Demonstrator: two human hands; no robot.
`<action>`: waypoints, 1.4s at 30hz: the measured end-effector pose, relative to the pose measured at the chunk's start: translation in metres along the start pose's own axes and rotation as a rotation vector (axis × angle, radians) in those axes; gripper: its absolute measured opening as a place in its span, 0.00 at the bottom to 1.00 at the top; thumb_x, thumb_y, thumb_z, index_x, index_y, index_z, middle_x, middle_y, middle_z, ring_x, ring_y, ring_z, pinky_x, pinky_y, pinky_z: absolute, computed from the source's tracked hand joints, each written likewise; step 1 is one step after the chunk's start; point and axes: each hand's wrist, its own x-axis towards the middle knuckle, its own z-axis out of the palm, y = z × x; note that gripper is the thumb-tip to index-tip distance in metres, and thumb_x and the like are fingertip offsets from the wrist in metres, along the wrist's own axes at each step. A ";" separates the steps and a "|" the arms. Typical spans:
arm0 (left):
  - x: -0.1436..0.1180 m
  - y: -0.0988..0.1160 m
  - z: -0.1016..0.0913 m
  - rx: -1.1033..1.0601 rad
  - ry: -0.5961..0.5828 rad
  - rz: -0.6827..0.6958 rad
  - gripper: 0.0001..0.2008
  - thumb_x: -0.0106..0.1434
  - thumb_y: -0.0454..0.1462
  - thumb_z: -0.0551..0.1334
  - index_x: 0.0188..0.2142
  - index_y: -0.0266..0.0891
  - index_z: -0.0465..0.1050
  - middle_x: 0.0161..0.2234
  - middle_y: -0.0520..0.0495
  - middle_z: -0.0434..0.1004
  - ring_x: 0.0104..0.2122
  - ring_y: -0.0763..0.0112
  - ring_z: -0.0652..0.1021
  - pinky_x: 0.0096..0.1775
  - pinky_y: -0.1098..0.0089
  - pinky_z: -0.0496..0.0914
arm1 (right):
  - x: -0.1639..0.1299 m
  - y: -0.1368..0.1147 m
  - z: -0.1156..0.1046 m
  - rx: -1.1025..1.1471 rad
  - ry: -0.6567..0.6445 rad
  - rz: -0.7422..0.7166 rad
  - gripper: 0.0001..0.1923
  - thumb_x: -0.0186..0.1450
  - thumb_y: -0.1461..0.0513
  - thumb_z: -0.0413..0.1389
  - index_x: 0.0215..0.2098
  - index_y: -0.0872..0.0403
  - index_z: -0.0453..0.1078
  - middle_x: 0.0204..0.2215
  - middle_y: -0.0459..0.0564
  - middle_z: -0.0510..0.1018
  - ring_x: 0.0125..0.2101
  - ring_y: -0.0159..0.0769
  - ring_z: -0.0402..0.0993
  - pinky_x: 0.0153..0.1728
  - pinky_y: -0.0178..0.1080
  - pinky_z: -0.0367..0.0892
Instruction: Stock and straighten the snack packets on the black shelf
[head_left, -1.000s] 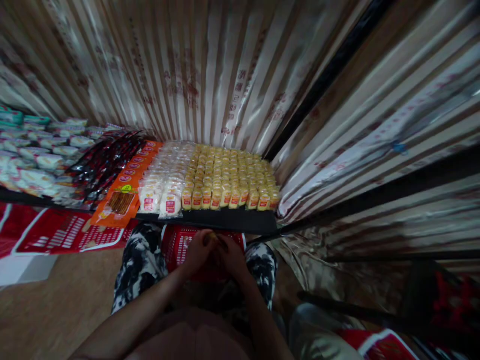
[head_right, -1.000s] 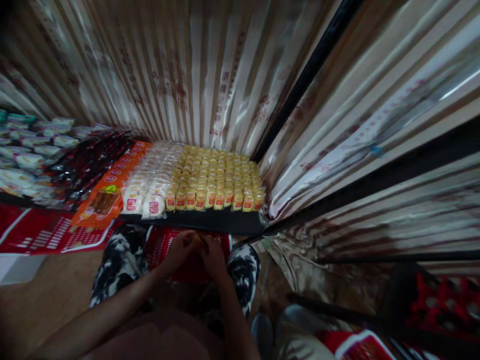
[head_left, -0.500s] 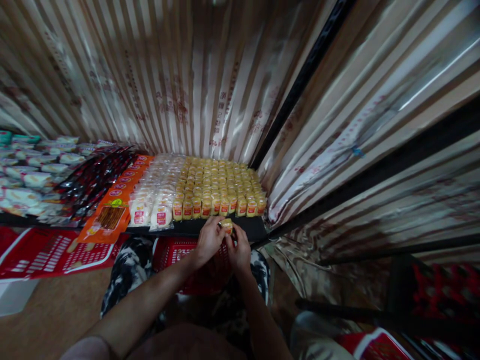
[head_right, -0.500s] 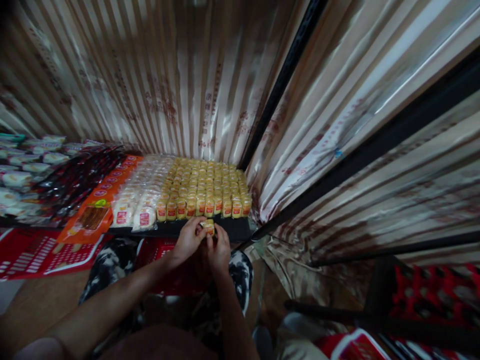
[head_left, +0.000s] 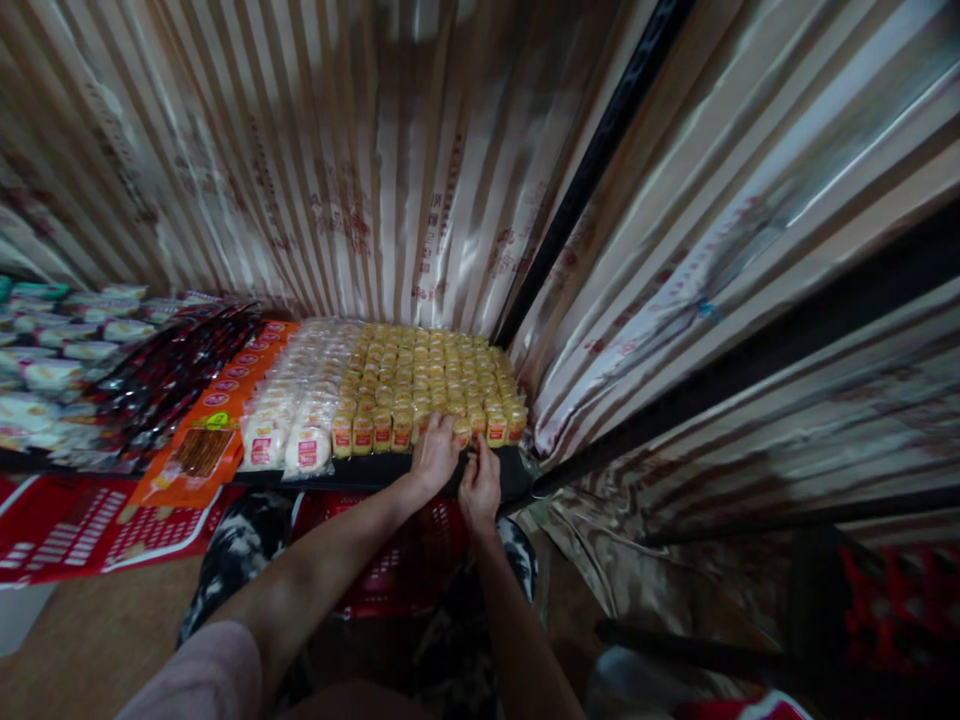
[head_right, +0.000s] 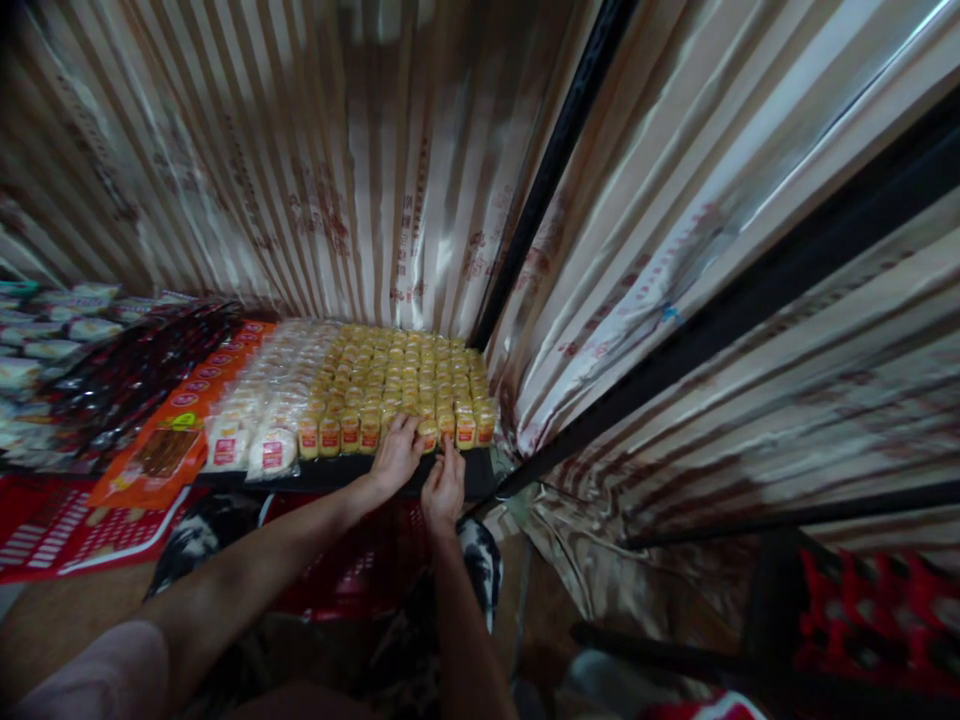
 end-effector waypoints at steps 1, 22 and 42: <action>0.001 0.000 0.002 0.012 -0.007 -0.006 0.16 0.62 0.31 0.53 0.50 0.37 0.65 0.47 0.41 0.65 0.44 0.65 0.72 0.46 0.67 0.67 | -0.001 0.000 -0.001 0.013 0.002 -0.014 0.24 0.65 0.63 0.39 0.59 0.56 0.58 0.45 0.58 0.68 0.40 0.35 0.71 0.46 0.41 0.66; -0.017 -0.027 0.026 0.174 -0.077 0.171 0.17 0.66 0.33 0.48 0.53 0.39 0.62 0.46 0.43 0.64 0.43 0.68 0.72 0.46 0.70 0.70 | -0.004 0.004 0.009 -0.199 -0.109 -0.040 0.26 0.63 0.65 0.40 0.59 0.52 0.60 0.49 0.53 0.71 0.50 0.39 0.63 0.51 0.42 0.60; -0.103 -0.085 0.004 -0.010 -0.273 0.157 0.13 0.61 0.30 0.51 0.40 0.39 0.72 0.42 0.44 0.69 0.41 0.68 0.73 0.45 0.69 0.69 | -0.036 -0.003 -0.005 0.009 -0.118 -0.095 0.15 0.66 0.59 0.43 0.40 0.54 0.69 0.34 0.53 0.76 0.37 0.36 0.73 0.43 0.39 0.67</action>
